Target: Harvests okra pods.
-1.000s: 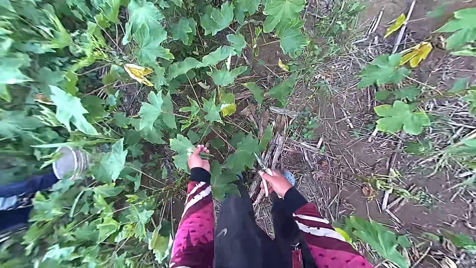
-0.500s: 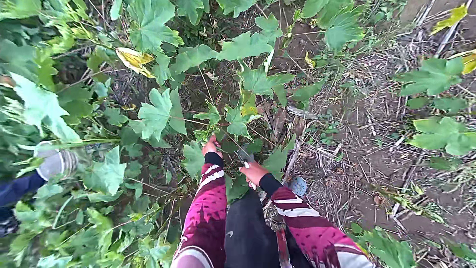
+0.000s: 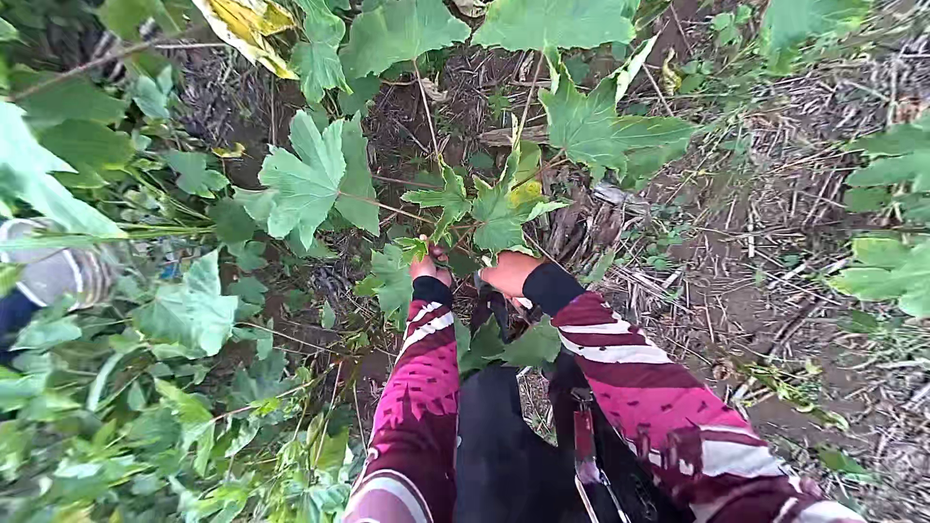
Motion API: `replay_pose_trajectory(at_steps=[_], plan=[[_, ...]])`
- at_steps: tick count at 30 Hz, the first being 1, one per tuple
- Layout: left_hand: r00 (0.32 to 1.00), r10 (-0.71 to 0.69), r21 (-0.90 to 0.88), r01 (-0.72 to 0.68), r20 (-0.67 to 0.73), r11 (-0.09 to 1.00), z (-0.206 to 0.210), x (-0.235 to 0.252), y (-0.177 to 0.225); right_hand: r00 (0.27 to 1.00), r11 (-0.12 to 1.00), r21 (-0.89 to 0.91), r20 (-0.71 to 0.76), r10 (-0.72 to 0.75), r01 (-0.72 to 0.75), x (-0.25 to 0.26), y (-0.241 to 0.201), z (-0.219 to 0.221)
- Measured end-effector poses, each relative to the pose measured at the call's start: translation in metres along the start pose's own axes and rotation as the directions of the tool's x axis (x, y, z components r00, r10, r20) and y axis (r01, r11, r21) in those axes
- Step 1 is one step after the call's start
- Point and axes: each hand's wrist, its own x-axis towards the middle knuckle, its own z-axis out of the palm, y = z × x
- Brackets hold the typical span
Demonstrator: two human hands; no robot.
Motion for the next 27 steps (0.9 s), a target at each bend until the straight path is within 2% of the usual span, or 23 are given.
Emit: replay_pose_trajectory(at_steps=[6, 13, 17, 21, 26, 27], plan=[[0.998, 0.002, -0.026, 0.0, 0.057, 1.0, -0.002, 0.002, -0.006, 0.999, 0.99, -0.133, 0.002, 0.038, -0.037, 0.01, -0.037, -0.008], [0.999, -0.002, -0.044, 0.004, 0.037, 0.999, -0.004, 0.001, -0.003, 0.998, 0.96, -0.276, 0.006, 0.057, -0.053, 0.03, -0.058, -0.008], [1.0, -0.015, -0.056, 0.016, 0.019, 0.998, -0.004, 0.005, -0.001, 0.997, 0.846, -0.53, 0.082, -0.01, 0.052, 0.036, -0.069, -0.01], [1.0, -0.02, -0.074, 0.021, 0.014, 0.997, -0.003, 0.007, 0.003, 0.999, 0.889, -0.458, 0.033, 0.018, -0.001, 0.037, -0.073, -0.01], [0.999, -0.013, -0.077, 0.016, 0.041, 0.997, -0.002, 0.01, -0.002, 0.988, 0.712, -0.692, 0.151, -0.016, 0.117, 0.037, -0.079, -0.018], [0.999, -0.014, -0.075, 0.016, 0.03, 0.997, -0.001, 0.009, -0.002, 0.99, 0.719, -0.688, 0.143, -0.006, 0.104, 0.035, -0.081, -0.019]])
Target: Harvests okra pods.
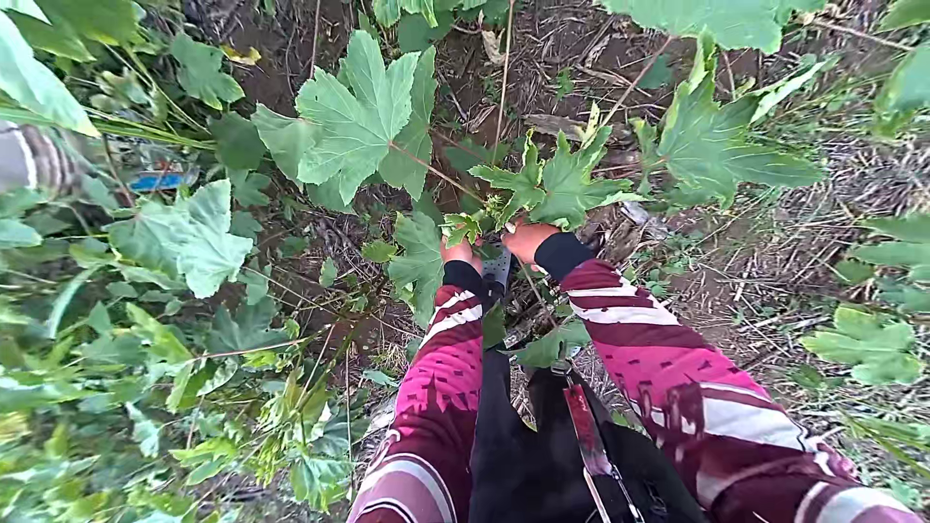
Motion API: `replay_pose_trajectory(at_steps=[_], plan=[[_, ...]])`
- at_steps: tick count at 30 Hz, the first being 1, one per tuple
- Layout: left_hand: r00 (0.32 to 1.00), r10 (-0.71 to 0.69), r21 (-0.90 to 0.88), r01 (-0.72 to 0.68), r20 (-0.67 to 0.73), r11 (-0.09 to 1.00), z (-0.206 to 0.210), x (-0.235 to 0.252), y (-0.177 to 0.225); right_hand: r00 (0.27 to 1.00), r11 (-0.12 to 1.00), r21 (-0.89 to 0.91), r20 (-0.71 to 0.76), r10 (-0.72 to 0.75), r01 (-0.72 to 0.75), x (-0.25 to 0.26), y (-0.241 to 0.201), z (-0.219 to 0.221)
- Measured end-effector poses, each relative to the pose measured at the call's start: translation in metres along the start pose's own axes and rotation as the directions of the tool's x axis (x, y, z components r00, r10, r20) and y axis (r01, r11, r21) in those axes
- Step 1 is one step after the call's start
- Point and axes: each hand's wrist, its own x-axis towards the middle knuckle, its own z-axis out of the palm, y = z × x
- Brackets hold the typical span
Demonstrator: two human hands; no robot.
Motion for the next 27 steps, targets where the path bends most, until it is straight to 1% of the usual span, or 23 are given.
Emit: replay_pose_trajectory(at_steps=[1, 2, 3, 4, 5, 6, 8, 9, 11, 13, 15, 16, 18, 21, 22, 23, 25, 26, 27], plan=[[1.0, 0.001, 0.012, -0.001, -0.017, 1.0, 0.001, -0.001, 0.001, 0.999, 0.995, 0.091, -0.03, 0.043, -0.04, -0.001, -0.001, 0.0], [0.999, -0.001, 0.032, 0.002, -0.041, 1.0, 0.003, -0.004, 0.003, 0.992, 0.972, 0.224, -0.086, 0.097, -0.076, -0.001, -0.002, 0.003], [0.998, 0.002, 0.074, 0.003, -0.058, 0.997, 0.004, -0.006, 0.005, 0.975, 0.922, 0.378, -0.159, 0.154, -0.084, 0.002, 0.0, 0.009], [0.999, 0.003, 0.119, 0.002, -0.044, 0.993, 0.002, -0.007, 0.005, 0.959, 0.877, 0.477, -0.22, 0.177, -0.053, 0.007, 0.004, 0.017], [1.0, 0.007, 0.167, -0.005, -0.008, 0.986, -0.002, -0.009, 0.004, 0.955, 0.86, 0.509, -0.24, 0.172, -0.028, 0.007, 0.008, 0.023], [0.999, 0.007, 0.155, -0.013, 0.036, 0.988, -0.007, -0.007, 0.002, 0.952, 0.852, 0.523, -0.26, 0.162, -0.002, 0.009, 0.015, 0.032], [0.999, 0.024, 0.079, -0.027, 0.037, 0.997, -0.012, -0.003, -0.005, 0.955, 0.853, 0.522, -0.259, 0.146, 0.011, 0.002, 0.034, 0.05], [1.0, 0.008, 0.046, -0.009, 0.025, 0.999, -0.012, -0.008, -0.005, 0.958, 0.854, 0.52, -0.253, 0.132, 0.02, -0.005, 0.044, 0.061], [0.996, -0.083, 0.023, 0.082, 0.029, 0.996, -0.01, -0.033, 0.001, 0.974, 0.829, 0.556, -0.214, 0.077, 0.057, -0.019, 0.067, 0.087], [0.98, -0.185, 0.052, 0.181, 0.069, 0.982, -0.008, -0.063, 0.007, 0.978, 0.73, 0.676, -0.202, 0.044, 0.107, -0.03, 0.091, 0.118], [0.955, -0.231, 0.084, 0.219, 0.184, 0.972, -0.012, -0.088, 0.004, 0.983, 0.596, 0.794, -0.18, 0.047, 0.117, -0.04, 0.116, 0.147], [0.944, -0.234, 0.088, 0.22, 0.232, 0.972, -0.013, -0.1, 0.0, 0.984, 0.524, 0.844, -0.169, 0.049, 0.119, -0.045, 0.128, 0.159], [0.936, -0.218, 0.08, 0.204, 0.276, 0.976, -0.005, -0.123, -0.009, 0.983, 0.371, 0.919, -0.17, 0.062, 0.136, -0.053, 0.152, 0.178], [0.935, -0.158, 0.063, 0.146, 0.319, 0.987, 0.021, -0.159, -0.03, 0.973, 0.146, 0.967, -0.22, 0.069, 0.208, -0.07, 0.187, 0.195], [0.931, -0.141, 0.064, 0.127, 0.337, 0.99, 0.033, -0.173, -0.04, 0.969, 0.095, 0.967, -0.241, 0.055, 0.235, -0.074, 0.2, 0.2], [0.925, -0.128, 0.058, 0.114, 0.359, 0.992, 0.045, -0.187, -0.052, 0.965, 0.078, 0.963, -0.259, 0.028, 0.257, -0.079, 0.215, 0.203], [0.902, -0.129, 0.063, 0.113, 0.411, 0.992, 0.075, -0.213, -0.085, 0.962, 0.12, 0.954, -0.271, -0.042, 0.274, -0.091, 0.254, 0.207], [0.891, -0.147, 0.077, 0.127, 0.429, 0.989, 0.092, -0.228, -0.105, 0.963, 0.149, 0.952, -0.26, -0.073, 0.268, -0.1, 0.278, 0.211], [0.881, -0.179, 0.105, 0.147, 0.437, 0.983, 0.11, -0.243, -0.128, 0.965, 0.155, 0.954, -0.246, -0.088, 0.257, -0.109, 0.302, 0.218]])
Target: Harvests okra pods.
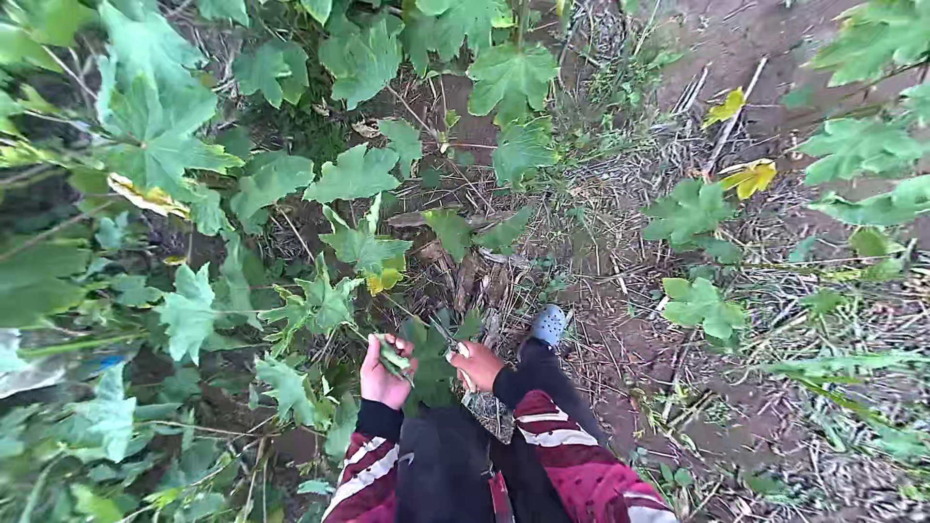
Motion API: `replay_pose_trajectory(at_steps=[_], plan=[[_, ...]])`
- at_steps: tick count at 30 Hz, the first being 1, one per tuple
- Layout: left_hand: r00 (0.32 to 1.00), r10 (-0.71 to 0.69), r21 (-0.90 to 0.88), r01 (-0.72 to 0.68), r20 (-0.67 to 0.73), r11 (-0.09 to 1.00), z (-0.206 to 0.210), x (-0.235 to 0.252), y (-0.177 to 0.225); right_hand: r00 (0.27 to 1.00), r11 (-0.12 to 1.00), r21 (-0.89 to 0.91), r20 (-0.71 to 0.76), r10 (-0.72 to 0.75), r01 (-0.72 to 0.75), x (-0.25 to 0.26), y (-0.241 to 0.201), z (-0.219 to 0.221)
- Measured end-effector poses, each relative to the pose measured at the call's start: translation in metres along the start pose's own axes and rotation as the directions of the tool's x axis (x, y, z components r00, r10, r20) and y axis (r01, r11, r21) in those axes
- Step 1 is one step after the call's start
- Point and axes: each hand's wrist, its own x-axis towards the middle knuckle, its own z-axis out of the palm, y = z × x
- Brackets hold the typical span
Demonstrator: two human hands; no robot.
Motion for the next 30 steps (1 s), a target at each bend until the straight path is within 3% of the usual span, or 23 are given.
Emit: replay_pose_trajectory(at_steps=[4, 8, 10, 14, 20, 23, 25, 29, 30], plan=[[0.988, -0.133, 0.023, 0.132, 0.071, 0.991, 0.104, 0.0, -0.1, 0.993, 0.995, 0.095, -0.121, 0.014, -0.003, -0.049, 0.039, -0.103], [0.949, -0.236, 0.058, 0.229, 0.207, 0.972, 0.185, -0.004, -0.174, 0.965, 0.982, 0.188, -0.256, 0.055, -0.006, -0.086, 0.064, -0.187], [0.927, -0.283, 0.09, 0.269, 0.247, 0.959, 0.208, -0.004, -0.194, 0.953, 0.977, 0.213, -0.297, 0.054, 0.01, -0.101, 0.065, -0.214], [0.955, -0.271, 0.216, 0.242, 0.118, 0.946, 0.229, -0.002, -0.201, 0.945, 0.966, 0.256, -0.322, 0.062, 0.024, -0.103, 0.06, -0.238], [0.973, -0.129, 0.276, 0.18, -0.193, 0.944, 0.222, 0.054, -0.167, 0.95, 0.972, 0.221, -0.279, 0.141, -0.08, -0.067, 0.033, -0.259], [0.951, -0.023, 0.435, 0.163, -0.308, 0.886, 0.211, 0.096, -0.128, 0.947, 0.975, 0.174, -0.268, 0.179, -0.136, -0.043, 0.004, -0.27], [0.95, 0.021, 0.623, 0.188, -0.312, 0.759, 0.209, 0.126, -0.085, 0.943, 0.972, 0.167, -0.264, 0.204, -0.164, -0.027, -0.024, -0.274], [0.955, 0.201, 0.952, 0.163, -0.218, 0.261, 0.188, 0.195, 0.037, 0.925, 0.957, 0.131, -0.254, 0.283, -0.257, 0.013, -0.091, -0.265], [0.932, 0.298, 0.965, 0.146, -0.208, 0.216, 0.173, 0.208, 0.069, 0.924, 0.953, 0.117, -0.237, 0.299, -0.279, 0.024, -0.106, -0.258]])
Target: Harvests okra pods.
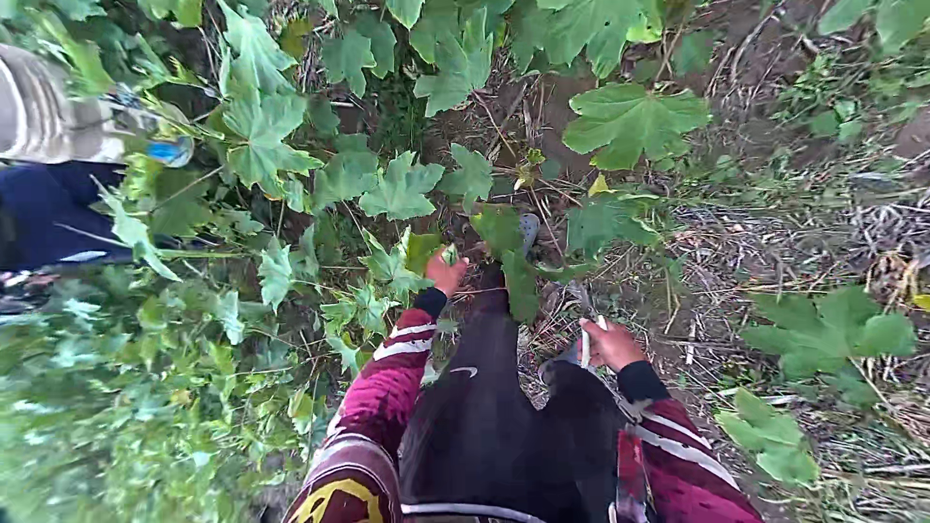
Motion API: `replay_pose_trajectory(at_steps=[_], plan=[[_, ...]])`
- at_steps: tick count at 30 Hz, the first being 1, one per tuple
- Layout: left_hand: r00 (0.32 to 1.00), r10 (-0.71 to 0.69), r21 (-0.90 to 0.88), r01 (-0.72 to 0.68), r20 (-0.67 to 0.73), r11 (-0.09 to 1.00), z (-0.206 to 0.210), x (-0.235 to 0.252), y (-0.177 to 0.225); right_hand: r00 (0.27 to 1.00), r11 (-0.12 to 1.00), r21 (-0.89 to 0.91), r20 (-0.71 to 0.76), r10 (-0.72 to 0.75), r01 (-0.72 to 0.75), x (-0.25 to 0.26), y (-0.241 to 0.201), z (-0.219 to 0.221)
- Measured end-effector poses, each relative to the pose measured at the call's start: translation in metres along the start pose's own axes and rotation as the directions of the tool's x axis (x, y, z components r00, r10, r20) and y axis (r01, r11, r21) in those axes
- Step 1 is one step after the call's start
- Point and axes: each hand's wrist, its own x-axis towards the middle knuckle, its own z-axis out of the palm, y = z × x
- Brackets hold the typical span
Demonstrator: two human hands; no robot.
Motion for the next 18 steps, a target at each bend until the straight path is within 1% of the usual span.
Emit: replay_pose_trajectory(at_steps=[1, 4, 5, 6, 7, 8, 9, 11, 13, 16, 18], plan=[[0.995, -0.004, 0.004, 0.004, -0.101, 1.0, -0.032, 0.02, -0.005, 1.0, 1.0, -0.021, 0.023, 0.013, -0.012, 0.005, -0.016, 0.011], [0.953, -0.118, 0.117, 0.156, -0.279, 0.981, -0.131, 0.06, -0.026, 0.997, 0.996, -0.084, 0.073, 0.029, -0.023, 0.016, -0.064, 0.04], [0.938, -0.165, 0.172, 0.225, -0.306, 0.959, -0.156, 0.068, -0.036, 0.996, 0.994, -0.105, 0.082, 0.036, -0.028, 0.018, -0.078, 0.049], [0.925, -0.23, 0.236, 0.306, -0.302, 0.922, -0.175, 0.073, -0.044, 0.995, 0.991, -0.133, 0.091, 0.034, -0.022, 0.019, -0.093, 0.057], [0.914, -0.303, 0.319, 0.382, -0.27, 0.867, -0.188, 0.077, -0.052, 0.994, 0.985, -0.174, 0.105, 0.023, -0.004, 0.021, -0.106, 0.064], [0.898, -0.384, 0.405, 0.44, -0.217, 0.801, -0.194, 0.081, -0.06, 0.992, 0.973, -0.23, 0.123, 0.006, 0.023, 0.021, -0.119, 0.07], [0.876, -0.459, 0.486, 0.469, -0.149, 0.737, -0.196, 0.087, -0.068, 0.99, 0.955, -0.291, 0.144, -0.011, 0.053, 0.02, -0.134, 0.075], [0.822, -0.57, 0.624, 0.453, -0.015, 0.637, -0.19, 0.096, -0.074, 0.98, 0.908, -0.406, 0.2, -0.024, 0.105, 0.015, -0.161, 0.086], [0.785, -0.609, 0.727, 0.354, 0.11, 0.588, -0.175, 0.102, -0.077, 0.961, 0.845, -0.51, 0.277, -0.015, 0.16, 0.006, -0.182, 0.096], [0.729, -0.624, 0.813, 0.166, 0.281, 0.559, -0.15, 0.105, -0.089, 0.92, 0.763, -0.611, 0.387, 0.056, 0.21, 0.0, -0.195, 0.109], [0.73, -0.61, 0.827, 0.11, 0.309, 0.551, -0.138, 0.106, -0.102, 0.892, 0.697, -0.678, 0.435, 0.124, 0.233, 0.001, -0.197, 0.12]])
